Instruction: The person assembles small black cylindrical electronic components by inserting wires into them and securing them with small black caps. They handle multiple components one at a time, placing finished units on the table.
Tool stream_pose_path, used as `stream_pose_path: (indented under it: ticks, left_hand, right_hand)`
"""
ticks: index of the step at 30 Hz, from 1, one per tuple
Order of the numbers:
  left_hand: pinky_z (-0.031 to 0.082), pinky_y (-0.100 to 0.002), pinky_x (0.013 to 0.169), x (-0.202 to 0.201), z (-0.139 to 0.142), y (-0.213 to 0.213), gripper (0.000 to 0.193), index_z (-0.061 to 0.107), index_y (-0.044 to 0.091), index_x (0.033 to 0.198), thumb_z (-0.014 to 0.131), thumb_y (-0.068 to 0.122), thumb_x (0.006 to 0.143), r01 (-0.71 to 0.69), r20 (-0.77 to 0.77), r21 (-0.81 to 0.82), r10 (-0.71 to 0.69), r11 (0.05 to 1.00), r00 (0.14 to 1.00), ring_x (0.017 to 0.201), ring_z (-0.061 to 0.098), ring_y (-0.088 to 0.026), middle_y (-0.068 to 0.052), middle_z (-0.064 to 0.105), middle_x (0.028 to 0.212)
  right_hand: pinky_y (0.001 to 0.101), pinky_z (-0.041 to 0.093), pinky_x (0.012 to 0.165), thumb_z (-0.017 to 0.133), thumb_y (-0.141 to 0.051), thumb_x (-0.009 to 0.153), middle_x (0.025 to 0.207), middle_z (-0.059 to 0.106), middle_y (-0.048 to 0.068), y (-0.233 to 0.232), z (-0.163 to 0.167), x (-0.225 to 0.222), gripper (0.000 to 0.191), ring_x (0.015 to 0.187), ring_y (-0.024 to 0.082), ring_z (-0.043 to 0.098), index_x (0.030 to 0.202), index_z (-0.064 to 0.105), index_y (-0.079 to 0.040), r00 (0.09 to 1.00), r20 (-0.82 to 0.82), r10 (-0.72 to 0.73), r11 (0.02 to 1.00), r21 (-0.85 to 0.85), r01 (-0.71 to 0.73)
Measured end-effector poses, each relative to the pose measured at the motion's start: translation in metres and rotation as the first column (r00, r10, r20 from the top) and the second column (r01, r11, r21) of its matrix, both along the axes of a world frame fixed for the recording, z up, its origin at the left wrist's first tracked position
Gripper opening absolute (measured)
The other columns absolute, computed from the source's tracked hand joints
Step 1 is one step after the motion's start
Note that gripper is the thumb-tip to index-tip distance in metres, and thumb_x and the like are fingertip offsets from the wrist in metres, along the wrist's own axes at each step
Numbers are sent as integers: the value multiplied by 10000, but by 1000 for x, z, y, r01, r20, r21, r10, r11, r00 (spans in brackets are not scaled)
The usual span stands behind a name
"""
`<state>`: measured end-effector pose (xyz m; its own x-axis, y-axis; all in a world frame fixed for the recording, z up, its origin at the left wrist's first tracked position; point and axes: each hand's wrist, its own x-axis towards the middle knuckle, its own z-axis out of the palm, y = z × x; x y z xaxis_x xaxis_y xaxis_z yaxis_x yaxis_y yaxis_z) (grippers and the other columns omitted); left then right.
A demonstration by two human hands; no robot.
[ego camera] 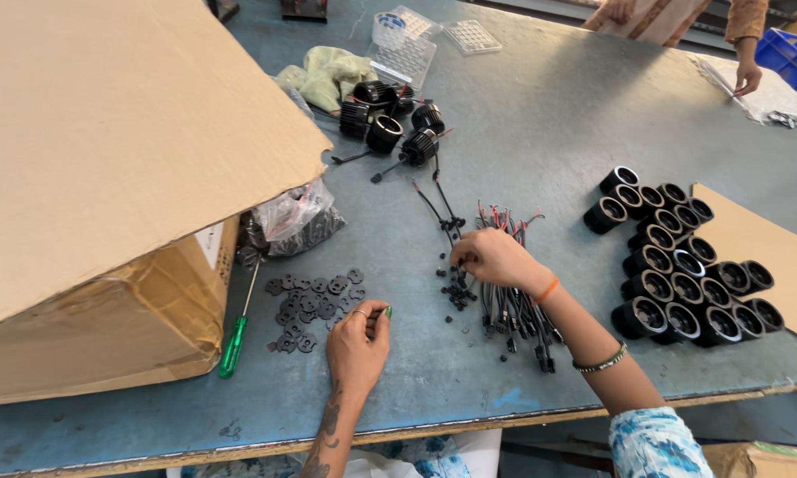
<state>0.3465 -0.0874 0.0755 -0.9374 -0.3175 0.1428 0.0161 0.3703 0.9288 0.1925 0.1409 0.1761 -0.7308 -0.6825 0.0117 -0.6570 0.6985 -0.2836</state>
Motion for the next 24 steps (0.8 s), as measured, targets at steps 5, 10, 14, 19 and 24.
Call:
stream_pose_path:
  ticks: [5, 10, 14, 19, 24]
  left_hand:
    - [563, -328, 585, 3, -11, -6, 108, 756, 89, 952, 719, 164, 883, -19, -99, -7, 18, 1000, 995, 658, 742, -177, -68, 762, 791]
    - [566, -308, 603, 3, -19, -12, 124, 750, 81, 984, 709, 136, 881, -1, -55, 32, 2, 999, 998, 659, 743, -158, -63, 773, 806]
    - [563, -310, 603, 3, -20, -19, 142, 751, 77, 999, 710, 134, 875, 2, -8, 30, -2, 1000, 1000, 651, 738, -155, -60, 774, 806]
    - [564, -309, 584, -1, -19, -25, 135, 757, 85, 986, 715, 155, 879, -11, 6, 30, 11, 999, 1000, 633, 733, -155, -56, 772, 789]
    - [565, -304, 565, -6, -15, -23, 122, 758, 105, 969, 717, 177, 880, -20, 26, 50, 18, 999, 999, 619, 739, -147, -59, 766, 736]
  right_hand:
    - [387, 567, 758, 656, -8, 748, 959, 738, 106, 1, 0, 27, 255, 838, 288, 722, 983, 746, -49, 999, 0, 40, 996, -85, -39]
    - [410, 546, 740, 679, -26, 764, 956, 730, 116, 34, 0, 22, 275, 831, 314, 699, 1021, 761, -81, 991, -75, -112, 992, -64, 107]
    - [358, 593, 827, 629, -55, 842, 1068, 748, 71, 98, -5, -19, 274, 904, 230, 747, 1073, 755, -130, 835, -195, -515, 856, -158, 492]
    - [450, 518, 958, 794, -189, 810, 1242, 650, 204, 181, -20, -62, 451, 1168, 384, 603, 1212, 662, -32, 545, -591, -595, 724, -100, 682]
    - [466, 551, 869, 798, -245, 850, 1100, 725, 127, 196, -31, -68, 263, 1069, 344, 670, 1053, 765, -81, 476, -618, -626, 580, 39, 814]
